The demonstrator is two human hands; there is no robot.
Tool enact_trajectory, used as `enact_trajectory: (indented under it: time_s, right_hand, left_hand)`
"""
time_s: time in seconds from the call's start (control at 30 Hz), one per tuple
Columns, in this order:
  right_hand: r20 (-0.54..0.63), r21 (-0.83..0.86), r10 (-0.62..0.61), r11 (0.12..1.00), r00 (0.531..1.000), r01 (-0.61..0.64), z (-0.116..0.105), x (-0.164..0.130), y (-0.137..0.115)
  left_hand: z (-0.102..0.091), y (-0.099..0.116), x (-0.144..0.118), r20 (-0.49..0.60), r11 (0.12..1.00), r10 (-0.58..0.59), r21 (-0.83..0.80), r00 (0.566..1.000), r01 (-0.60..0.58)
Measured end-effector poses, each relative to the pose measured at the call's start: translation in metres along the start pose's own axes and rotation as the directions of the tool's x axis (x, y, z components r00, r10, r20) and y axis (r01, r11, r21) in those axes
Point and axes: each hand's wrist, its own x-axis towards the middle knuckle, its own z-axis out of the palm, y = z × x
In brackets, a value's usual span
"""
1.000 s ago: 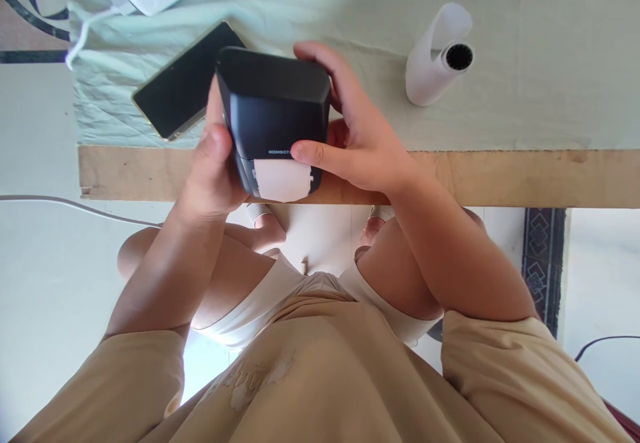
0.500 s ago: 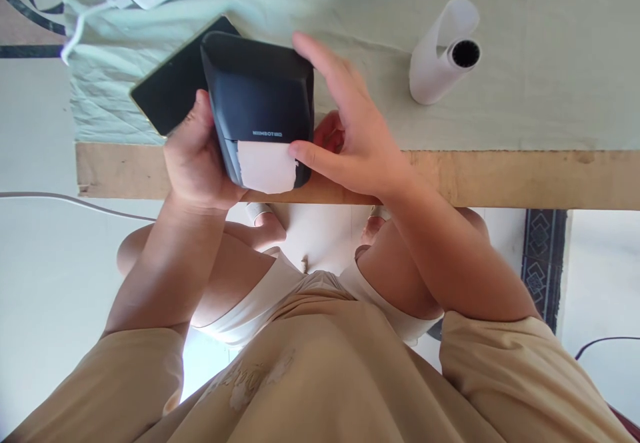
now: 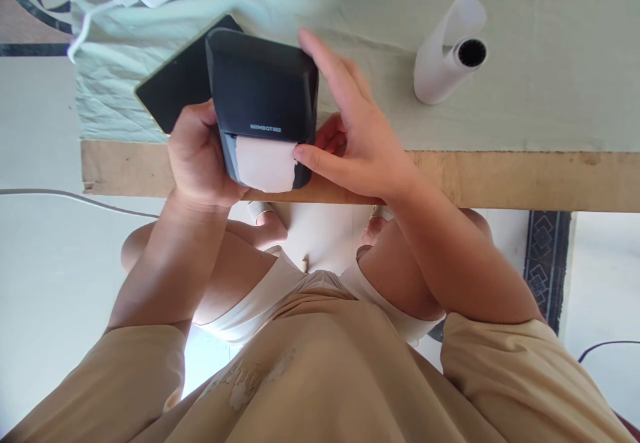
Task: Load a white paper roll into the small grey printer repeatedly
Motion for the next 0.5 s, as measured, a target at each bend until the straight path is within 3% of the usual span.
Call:
enact_trajectory:
  time_s: [0.13,0.23,0.37,0.5]
  right_hand:
    - [-0.033,0.003,-0.040,0.999,0.999,0.040,0.001,-0.001,0.006]
    - [-0.120,-0.094,-0.098,0.992,0.988,0.087,0.002,-0.002,0.012]
    - [-0.293,-0.296,-0.238,0.943,0.926,0.149,0.003,-0.003,0.002]
    - [-0.467,-0.180,-0.234,0.969,0.853,0.167,0.006,-0.004,-0.020]
  left_hand:
    - [0.001,0.001,0.001,0.050,0.999,-0.001,-0.042,0.999,0.003]
    - [0.002,0.002,0.000,0.108,0.997,-0.040,-0.059,0.993,0.047]
    - [-0.005,-0.002,-0.001,0.144,1.000,0.001,0.013,0.990,-0.003]
    - [-0.012,-0.004,-0.002,0.168,0.977,0.009,0.206,0.986,-0.044]
